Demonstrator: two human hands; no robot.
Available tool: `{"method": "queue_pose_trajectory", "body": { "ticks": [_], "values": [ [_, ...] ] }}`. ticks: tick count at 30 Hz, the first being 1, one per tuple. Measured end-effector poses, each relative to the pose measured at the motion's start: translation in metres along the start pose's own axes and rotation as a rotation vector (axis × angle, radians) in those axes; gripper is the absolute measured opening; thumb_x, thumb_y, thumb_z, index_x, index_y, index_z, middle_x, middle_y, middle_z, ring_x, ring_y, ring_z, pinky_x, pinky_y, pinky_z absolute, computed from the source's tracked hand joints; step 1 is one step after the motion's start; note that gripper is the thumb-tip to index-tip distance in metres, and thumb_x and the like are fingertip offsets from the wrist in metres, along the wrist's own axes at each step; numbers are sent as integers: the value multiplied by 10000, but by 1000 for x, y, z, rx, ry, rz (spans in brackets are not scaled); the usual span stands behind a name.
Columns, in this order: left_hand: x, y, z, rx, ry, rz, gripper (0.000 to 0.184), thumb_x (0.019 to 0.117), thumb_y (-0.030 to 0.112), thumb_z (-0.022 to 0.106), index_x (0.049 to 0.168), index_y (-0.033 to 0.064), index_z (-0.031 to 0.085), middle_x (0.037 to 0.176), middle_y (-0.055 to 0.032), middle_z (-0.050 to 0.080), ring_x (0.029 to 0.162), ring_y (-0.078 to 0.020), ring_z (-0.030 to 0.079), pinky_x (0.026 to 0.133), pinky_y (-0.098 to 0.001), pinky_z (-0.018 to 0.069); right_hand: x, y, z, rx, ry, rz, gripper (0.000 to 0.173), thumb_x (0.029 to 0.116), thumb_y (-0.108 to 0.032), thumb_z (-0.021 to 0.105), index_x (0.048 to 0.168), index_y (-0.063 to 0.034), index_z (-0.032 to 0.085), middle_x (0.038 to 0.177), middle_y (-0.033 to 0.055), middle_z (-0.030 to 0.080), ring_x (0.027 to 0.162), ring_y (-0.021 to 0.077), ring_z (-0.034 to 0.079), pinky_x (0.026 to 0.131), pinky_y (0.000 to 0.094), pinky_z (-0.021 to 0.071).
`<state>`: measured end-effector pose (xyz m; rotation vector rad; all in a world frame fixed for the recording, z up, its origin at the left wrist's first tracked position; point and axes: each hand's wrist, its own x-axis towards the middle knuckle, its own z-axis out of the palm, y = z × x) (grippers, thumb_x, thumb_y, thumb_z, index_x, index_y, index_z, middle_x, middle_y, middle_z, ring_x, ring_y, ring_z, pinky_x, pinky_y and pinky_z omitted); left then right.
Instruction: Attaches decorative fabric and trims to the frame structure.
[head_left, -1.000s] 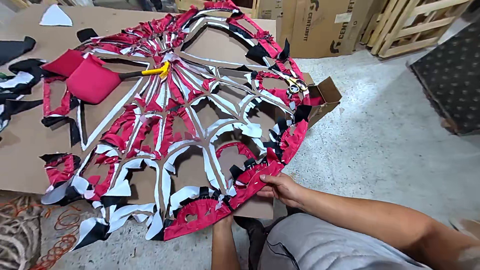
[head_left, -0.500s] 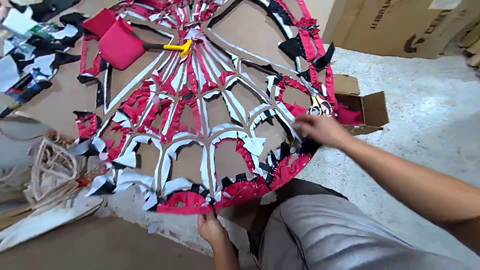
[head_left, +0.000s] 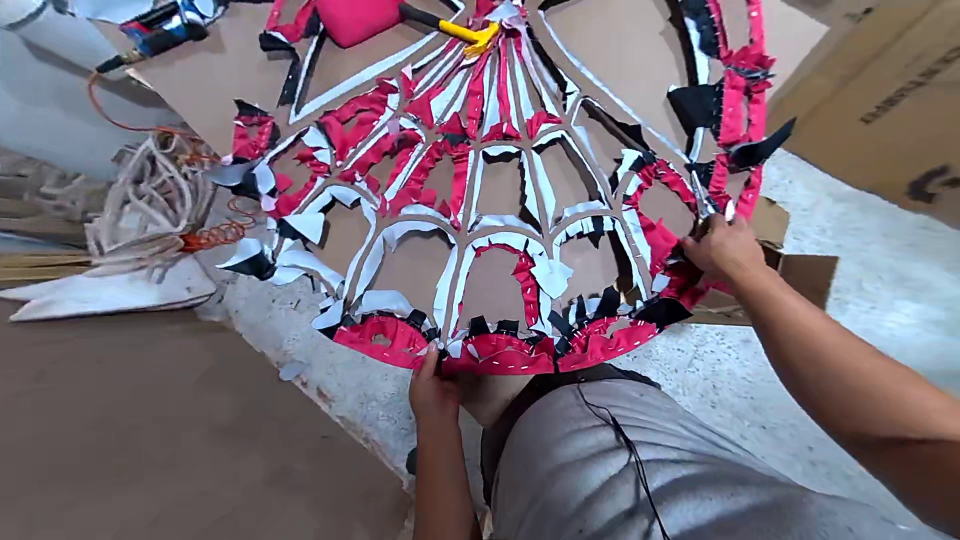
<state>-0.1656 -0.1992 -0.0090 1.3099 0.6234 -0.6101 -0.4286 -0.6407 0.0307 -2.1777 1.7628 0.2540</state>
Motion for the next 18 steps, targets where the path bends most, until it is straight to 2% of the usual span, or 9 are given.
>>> {"method": "queue_pose_trajectory", "body": {
  "ticks": [2,4,6,8,9,11,15,16,18],
  "values": [
    [-9,0,5,-60,-7,8,304,1047,185,565,1298,14,553,1125,-154,672,992,-249,679,853,-461,583,7,5,-6,-30,-61,47,723,850,-444,801,1306,69,575,1257,418,558,1160,622,553,880,794,459],
    [-14,-4,4,-133,-57,-1,296,1063,174,524,1324,34,527,1131,-136,668,1014,-230,679,875,-452,585,13,5,-15,-81,-180,123,710,798,-453,857,1136,127,625,1125,387,630,1096,573,608,890,767,463],
    [-15,-4,4,-186,-107,-23,258,1068,169,497,1294,48,527,1095,-113,673,993,-212,687,866,-438,594,13,7,-29,-142,-271,138,585,834,-423,834,988,118,674,1053,354,657,1054,533,631,882,746,469],
    [-13,-2,8,-221,-115,-43,197,1062,136,493,1236,58,541,1029,-89,675,933,-188,693,822,-405,605,1,9,-53,-160,-258,36,438,896,-367,775,938,60,690,949,309,671,949,503,653,814,733,484],
    [-12,-3,7,-245,-107,-51,172,1054,115,499,1210,60,547,1004,-83,678,908,-183,697,801,-395,610,-10,7,-65,-139,-248,-62,368,937,-346,735,929,20,695,884,270,671,877,472,656,768,714,489],
    [-12,-8,3,-306,-99,-53,144,1045,76,490,1173,58,553,985,-85,686,896,-183,704,800,-393,616,-43,-10,-83,-35,-341,-245,280,1001,-331,678,997,-53,710,835,183,674,796,375,658,734,649,512],
    [-5,-12,7,-345,-74,-31,195,1046,53,496,1237,36,533,1019,-119,691,898,-216,717,784,-419,629,-88,-71,-67,97,-711,-545,267,1034,-415,600,1132,-202,728,873,10,724,752,166,686,719,457,589],
    [-7,-12,8,-327,-50,-17,215,1047,54,504,1260,34,525,1037,-122,693,905,-218,719,788,-418,629,-91,-87,-55,107,-817,-618,262,1036,-416,590,1124,-206,719,875,-5,709,734,141,667,702,413,579],
    [-13,-15,10,-287,9,9,277,1038,48,533,1313,34,502,1081,-132,681,936,-226,709,814,-427,619,-98,-114,-28,221,-1062,-623,271,1009,-386,643,1155,-160,677,819,34,706,631,146,660,587,351,576]
  ]
}}
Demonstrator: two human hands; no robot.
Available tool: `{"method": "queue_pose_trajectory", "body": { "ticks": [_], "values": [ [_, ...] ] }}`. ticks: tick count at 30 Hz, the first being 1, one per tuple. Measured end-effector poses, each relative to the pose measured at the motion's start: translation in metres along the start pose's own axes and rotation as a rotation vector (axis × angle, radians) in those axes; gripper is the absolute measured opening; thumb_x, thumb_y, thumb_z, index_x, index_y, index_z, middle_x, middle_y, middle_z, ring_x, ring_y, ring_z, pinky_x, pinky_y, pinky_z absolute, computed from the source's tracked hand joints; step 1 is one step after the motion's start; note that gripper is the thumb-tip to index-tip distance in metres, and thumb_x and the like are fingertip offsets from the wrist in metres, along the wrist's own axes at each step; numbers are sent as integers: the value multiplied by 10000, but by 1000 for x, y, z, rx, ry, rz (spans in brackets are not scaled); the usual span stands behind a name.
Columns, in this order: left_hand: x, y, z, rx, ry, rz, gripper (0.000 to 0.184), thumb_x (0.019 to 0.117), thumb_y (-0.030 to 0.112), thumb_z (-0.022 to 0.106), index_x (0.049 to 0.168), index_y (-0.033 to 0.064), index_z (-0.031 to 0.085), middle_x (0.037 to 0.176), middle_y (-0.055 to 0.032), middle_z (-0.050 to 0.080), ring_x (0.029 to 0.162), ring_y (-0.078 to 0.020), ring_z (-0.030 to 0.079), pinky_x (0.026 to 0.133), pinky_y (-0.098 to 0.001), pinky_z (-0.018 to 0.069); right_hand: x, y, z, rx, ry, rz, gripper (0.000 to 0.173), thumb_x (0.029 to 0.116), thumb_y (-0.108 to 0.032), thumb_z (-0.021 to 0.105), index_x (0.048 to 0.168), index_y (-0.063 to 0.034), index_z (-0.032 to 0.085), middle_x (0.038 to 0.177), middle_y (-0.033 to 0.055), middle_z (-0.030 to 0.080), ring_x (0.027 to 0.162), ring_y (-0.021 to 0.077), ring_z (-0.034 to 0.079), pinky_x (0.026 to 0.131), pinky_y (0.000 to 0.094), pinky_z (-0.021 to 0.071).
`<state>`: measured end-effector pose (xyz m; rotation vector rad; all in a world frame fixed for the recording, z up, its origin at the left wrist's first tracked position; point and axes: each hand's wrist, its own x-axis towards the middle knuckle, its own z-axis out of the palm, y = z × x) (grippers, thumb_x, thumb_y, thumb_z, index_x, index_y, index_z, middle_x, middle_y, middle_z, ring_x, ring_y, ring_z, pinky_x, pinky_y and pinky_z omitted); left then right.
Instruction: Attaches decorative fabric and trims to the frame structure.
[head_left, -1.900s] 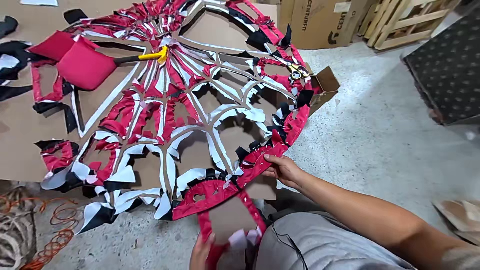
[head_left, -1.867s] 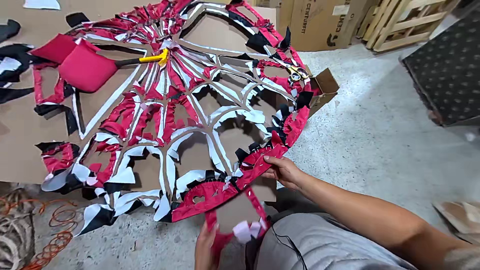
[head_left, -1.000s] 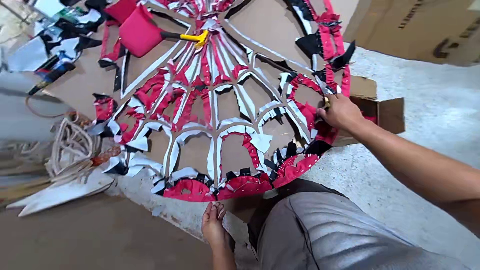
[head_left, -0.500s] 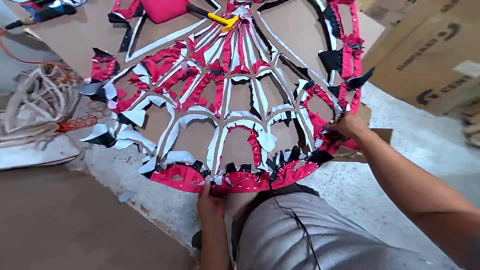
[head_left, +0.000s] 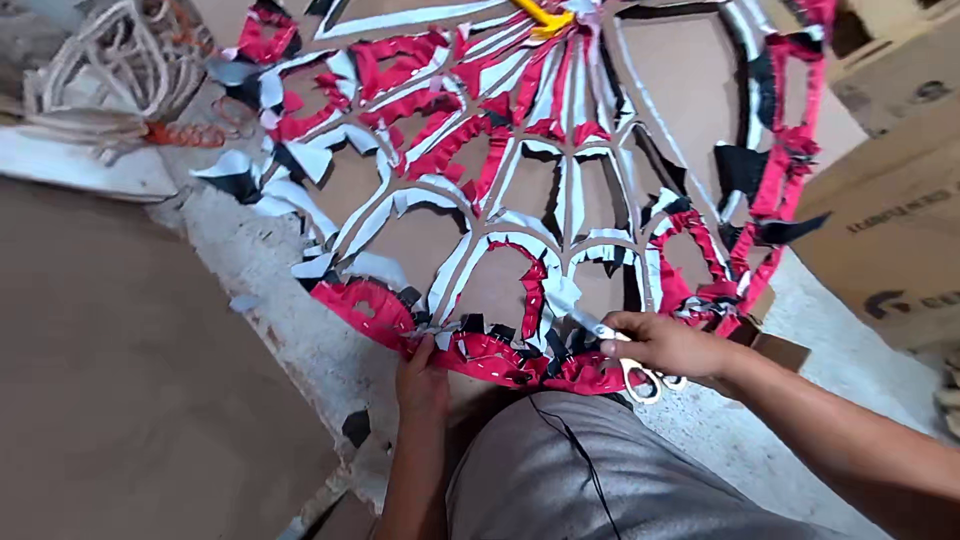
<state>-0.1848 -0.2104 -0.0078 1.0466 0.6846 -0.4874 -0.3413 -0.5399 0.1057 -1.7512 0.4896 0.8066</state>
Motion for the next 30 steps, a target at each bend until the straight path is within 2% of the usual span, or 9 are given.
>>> {"method": "queue_pose_trajectory", "body": {
  "ticks": [2,6,7,11,17,21,24,27,30],
  "values": [
    [-3,-4,1,33,55,36,308,1016,32,570,1318,38,505,1074,-123,680,921,-212,704,795,-414,616,21,-4,15,141,-165,-25,379,957,-331,716,1251,-110,626,845,82,683,639,177,654,584,358,579],
    [-7,-8,4,56,153,66,311,978,-7,589,1280,35,527,1045,-110,651,875,-205,675,752,-412,599,26,7,15,-265,-413,-157,500,1015,-463,599,1429,-183,618,1314,110,646,1221,230,604,1070,506,467],
    [-7,-8,3,43,159,59,308,979,-6,584,1280,33,533,1048,-113,650,883,-209,672,763,-419,595,23,9,10,-327,-449,-157,481,1034,-487,548,1412,-203,640,1350,110,633,1275,247,579,1103,529,438],
    [-7,-8,6,39,181,44,262,994,13,586,1254,33,568,1044,-108,671,897,-197,678,787,-402,590,12,-4,-13,-247,-630,54,402,1099,-351,465,1396,-147,645,1180,92,716,992,176,689,918,446,550],
    [-4,-14,-2,28,143,61,223,997,46,609,1220,51,596,1021,-80,685,886,-169,681,778,-363,590,15,-1,-27,-37,-859,293,428,1016,-42,555,1442,-19,539,1183,186,668,1018,272,682,908,512,572],
    [-6,-10,5,103,169,74,286,970,18,642,1247,37,576,1020,-90,674,843,-164,676,724,-348,590,19,1,-19,-145,-767,275,159,936,-57,670,1086,-5,687,875,98,690,739,179,652,697,397,559],
    [-11,-2,17,334,205,133,490,889,54,776,1319,19,547,1138,-136,677,999,-207,683,857,-409,593,25,-29,-61,-210,-676,234,338,888,-41,708,1220,-4,652,902,141,720,741,241,685,706,438,584],
    [-9,-4,29,505,286,148,696,815,96,859,1381,4,463,1210,-177,644,1111,-265,657,947,-482,567,46,-61,-109,-374,-454,102,318,895,-107,775,1199,-94,684,835,81,695,673,185,644,628,383,560],
    [-5,-8,27,402,279,177,547,865,80,808,1334,17,535,1203,-154,665,1112,-244,666,959,-470,568,92,-103,-111,-670,-262,-48,398,810,-280,886,1147,-153,715,827,29,696,735,177,651,699,451,562]
  ]
}}
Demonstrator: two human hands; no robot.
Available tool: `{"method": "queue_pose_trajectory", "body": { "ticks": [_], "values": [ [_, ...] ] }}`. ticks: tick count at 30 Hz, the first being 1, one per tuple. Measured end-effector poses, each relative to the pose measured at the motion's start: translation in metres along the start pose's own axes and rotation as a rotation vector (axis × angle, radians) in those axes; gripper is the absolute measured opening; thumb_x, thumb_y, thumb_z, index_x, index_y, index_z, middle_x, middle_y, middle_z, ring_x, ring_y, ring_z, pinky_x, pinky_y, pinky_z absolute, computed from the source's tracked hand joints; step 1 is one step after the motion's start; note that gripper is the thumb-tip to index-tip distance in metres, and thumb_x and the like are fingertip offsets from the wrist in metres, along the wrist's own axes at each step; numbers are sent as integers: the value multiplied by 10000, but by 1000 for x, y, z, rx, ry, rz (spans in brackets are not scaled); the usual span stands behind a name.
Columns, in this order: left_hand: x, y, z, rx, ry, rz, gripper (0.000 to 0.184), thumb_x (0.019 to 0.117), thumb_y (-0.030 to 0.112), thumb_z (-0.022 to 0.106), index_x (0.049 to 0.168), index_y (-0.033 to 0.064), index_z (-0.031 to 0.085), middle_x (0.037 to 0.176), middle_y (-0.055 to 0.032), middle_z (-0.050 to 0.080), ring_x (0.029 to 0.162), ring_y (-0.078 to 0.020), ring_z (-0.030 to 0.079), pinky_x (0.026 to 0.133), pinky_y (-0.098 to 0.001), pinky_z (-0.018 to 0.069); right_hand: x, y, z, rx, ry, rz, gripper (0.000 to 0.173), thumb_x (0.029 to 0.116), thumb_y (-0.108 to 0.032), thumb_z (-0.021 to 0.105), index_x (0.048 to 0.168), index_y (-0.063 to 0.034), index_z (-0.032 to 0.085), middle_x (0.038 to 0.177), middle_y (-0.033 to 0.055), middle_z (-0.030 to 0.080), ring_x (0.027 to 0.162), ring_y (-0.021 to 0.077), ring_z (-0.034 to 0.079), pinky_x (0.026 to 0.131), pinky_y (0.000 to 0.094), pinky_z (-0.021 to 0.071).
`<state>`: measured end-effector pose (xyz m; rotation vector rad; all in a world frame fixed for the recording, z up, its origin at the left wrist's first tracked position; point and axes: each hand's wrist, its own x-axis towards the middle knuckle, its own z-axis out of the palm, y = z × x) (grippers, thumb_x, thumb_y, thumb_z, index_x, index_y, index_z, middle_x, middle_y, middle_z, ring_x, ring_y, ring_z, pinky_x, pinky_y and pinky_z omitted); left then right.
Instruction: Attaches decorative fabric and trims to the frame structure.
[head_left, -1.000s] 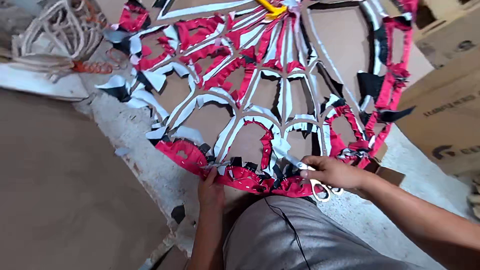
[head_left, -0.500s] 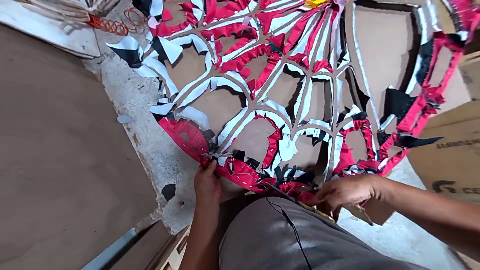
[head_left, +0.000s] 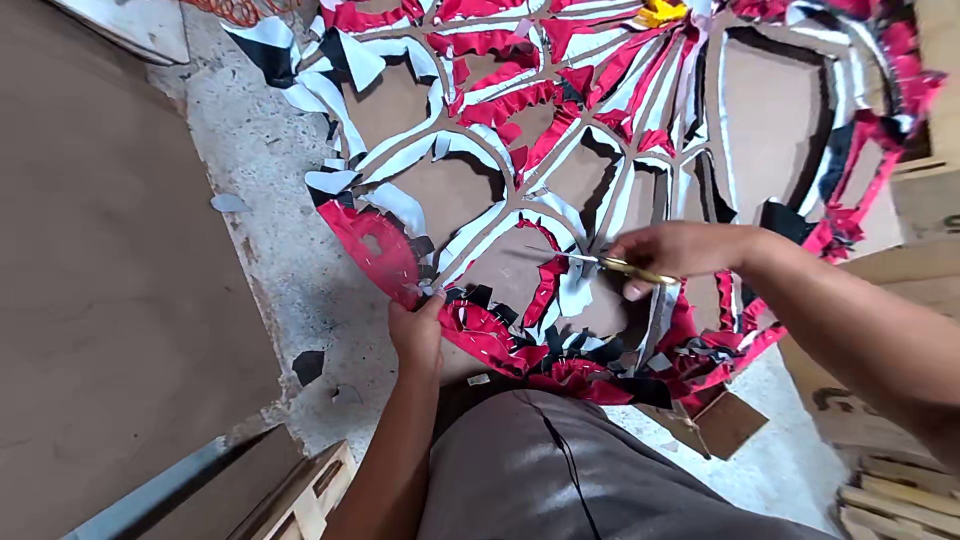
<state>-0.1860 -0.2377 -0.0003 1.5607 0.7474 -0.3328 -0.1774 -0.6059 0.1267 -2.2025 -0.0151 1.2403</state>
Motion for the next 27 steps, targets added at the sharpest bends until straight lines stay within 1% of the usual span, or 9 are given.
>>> {"method": "queue_pose_trajectory", "body": {
  "ticks": [1,3,5,8,10,12,14,22,27],
  "values": [
    [2,-3,-4,-66,-26,13,449,903,66,761,1304,13,569,1187,-148,672,1089,-236,670,946,-461,570,20,-12,-4,-100,-1,-43,417,802,-329,888,1144,-161,719,847,27,702,769,184,661,734,478,565],
    [3,-10,-11,-170,-88,29,329,957,37,679,1270,8,584,1160,-132,674,1045,-209,674,914,-426,578,62,-40,0,-229,-73,-145,404,813,-357,879,1126,-145,738,852,47,709,784,210,667,765,520,560],
    [5,-14,-17,-212,-132,32,312,959,-6,645,1263,5,575,1145,-131,670,1022,-208,674,888,-419,584,94,-62,10,-304,-155,-227,357,830,-363,863,1078,-132,749,820,39,706,742,195,669,727,494,571],
    [7,-12,-21,-216,-177,39,362,922,-69,651,1266,12,575,1141,-127,686,1020,-208,685,877,-419,594,118,-78,13,-327,-238,-227,343,857,-346,843,1070,-97,738,817,48,702,735,190,661,725,468,561],
    [8,-12,-22,-241,-197,48,375,905,-93,653,1258,19,592,1146,-126,696,1029,-208,691,886,-419,594,125,-79,9,-323,-262,-202,363,864,-358,836,1088,-94,729,823,56,700,719,190,659,690,453,565],
    [10,-13,-23,-260,-213,46,385,906,-95,653,1267,19,581,1154,-126,692,1040,-210,686,896,-420,590,129,-81,5,-318,-276,-202,362,864,-337,839,1112,-96,730,840,57,707,744,187,661,722,455,563],
    [11,-17,-25,-273,-226,36,396,914,-88,651,1286,19,566,1170,-133,689,1055,-221,687,909,-434,589,132,-83,4,-321,-290,-213,324,871,-310,835,1102,-104,741,840,45,712,751,170,659,743,444,558],
    [15,-15,-26,-297,-231,2,384,902,-100,664,1256,26,587,1136,-131,696,1007,-216,696,867,-431,601,142,-87,7,-381,-262,-269,307,859,-332,842,1074,-131,754,792,11,700,699,131,642,692,400,553],
    [17,-16,-27,-283,-237,2,385,905,-94,659,1264,26,587,1148,-126,693,1023,-213,690,877,-424,595,145,-89,3,-498,-225,-355,246,867,-310,833,1049,-162,760,819,2,711,732,137,655,731,428,554]
  ]
}}
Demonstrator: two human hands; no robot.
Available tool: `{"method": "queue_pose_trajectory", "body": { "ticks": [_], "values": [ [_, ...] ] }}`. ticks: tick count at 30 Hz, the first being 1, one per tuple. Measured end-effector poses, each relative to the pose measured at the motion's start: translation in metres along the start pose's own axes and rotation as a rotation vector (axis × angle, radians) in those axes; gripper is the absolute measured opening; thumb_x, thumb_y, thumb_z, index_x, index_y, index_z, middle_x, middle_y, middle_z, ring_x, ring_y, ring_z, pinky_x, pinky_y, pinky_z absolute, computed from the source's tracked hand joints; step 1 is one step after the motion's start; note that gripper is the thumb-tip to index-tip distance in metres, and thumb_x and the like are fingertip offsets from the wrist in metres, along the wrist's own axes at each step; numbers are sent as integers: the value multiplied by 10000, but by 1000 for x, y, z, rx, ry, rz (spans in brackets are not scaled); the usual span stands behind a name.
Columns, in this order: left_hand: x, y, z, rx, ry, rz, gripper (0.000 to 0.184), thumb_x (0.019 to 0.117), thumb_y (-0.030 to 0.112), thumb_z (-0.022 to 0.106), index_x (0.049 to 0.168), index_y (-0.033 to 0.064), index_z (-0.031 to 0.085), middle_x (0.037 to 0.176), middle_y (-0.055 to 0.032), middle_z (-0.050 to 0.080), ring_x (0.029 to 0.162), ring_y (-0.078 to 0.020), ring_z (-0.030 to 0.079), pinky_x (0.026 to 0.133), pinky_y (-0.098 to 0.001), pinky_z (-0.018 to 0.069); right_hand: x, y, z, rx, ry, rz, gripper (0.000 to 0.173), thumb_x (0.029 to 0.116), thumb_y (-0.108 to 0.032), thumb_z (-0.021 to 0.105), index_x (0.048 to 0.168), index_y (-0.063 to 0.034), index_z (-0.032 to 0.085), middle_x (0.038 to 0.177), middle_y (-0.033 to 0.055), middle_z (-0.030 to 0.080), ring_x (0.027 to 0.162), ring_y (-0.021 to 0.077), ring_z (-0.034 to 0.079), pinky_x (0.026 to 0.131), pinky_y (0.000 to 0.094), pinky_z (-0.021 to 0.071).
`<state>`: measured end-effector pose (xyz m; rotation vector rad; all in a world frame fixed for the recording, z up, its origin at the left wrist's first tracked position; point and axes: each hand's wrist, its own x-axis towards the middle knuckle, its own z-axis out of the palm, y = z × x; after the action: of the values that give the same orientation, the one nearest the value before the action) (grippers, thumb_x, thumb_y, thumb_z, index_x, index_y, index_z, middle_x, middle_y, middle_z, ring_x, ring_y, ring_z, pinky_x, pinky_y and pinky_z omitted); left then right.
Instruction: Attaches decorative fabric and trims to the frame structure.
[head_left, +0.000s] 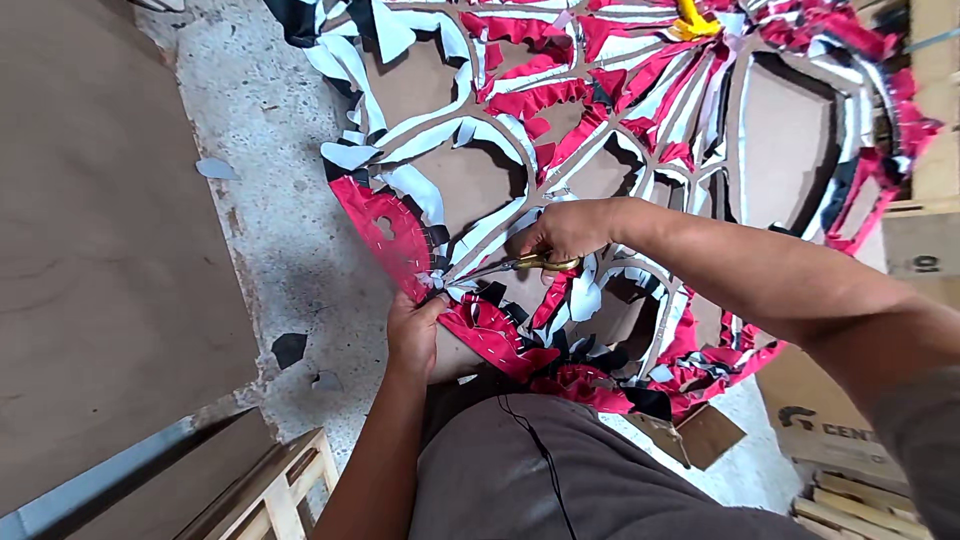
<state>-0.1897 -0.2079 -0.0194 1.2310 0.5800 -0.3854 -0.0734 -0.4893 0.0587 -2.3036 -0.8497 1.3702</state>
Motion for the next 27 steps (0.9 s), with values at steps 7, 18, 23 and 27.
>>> {"method": "queue_pose_trajectory", "body": {
  "ticks": [7,18,23,27],
  "values": [
    [-1,2,1,28,-14,14,363,905,-92,650,1247,14,589,1131,-130,692,1020,-210,689,881,-425,595,-23,-12,6,-76,16,16,197,853,-303,834,956,-156,752,726,2,658,669,160,627,654,452,534],
    [3,2,2,-61,-33,-50,346,928,-95,588,1259,-3,551,1058,-126,674,891,-193,697,768,-380,616,-105,-12,122,969,363,337,393,925,-310,777,1162,-29,639,755,94,671,577,180,637,560,353,573],
    [10,6,-1,48,-85,-33,362,914,-115,567,1259,-21,517,1055,-128,665,898,-186,692,766,-381,620,-76,-33,176,1343,603,304,458,939,-414,729,1167,-29,629,765,76,668,590,153,627,567,316,554],
    [8,12,-2,95,-127,-41,330,901,-123,557,1210,-13,517,1002,-103,676,872,-161,700,753,-352,623,-52,-30,172,1395,650,285,458,954,-409,724,1171,-21,614,762,71,657,595,146,624,583,315,556]
  ]
}}
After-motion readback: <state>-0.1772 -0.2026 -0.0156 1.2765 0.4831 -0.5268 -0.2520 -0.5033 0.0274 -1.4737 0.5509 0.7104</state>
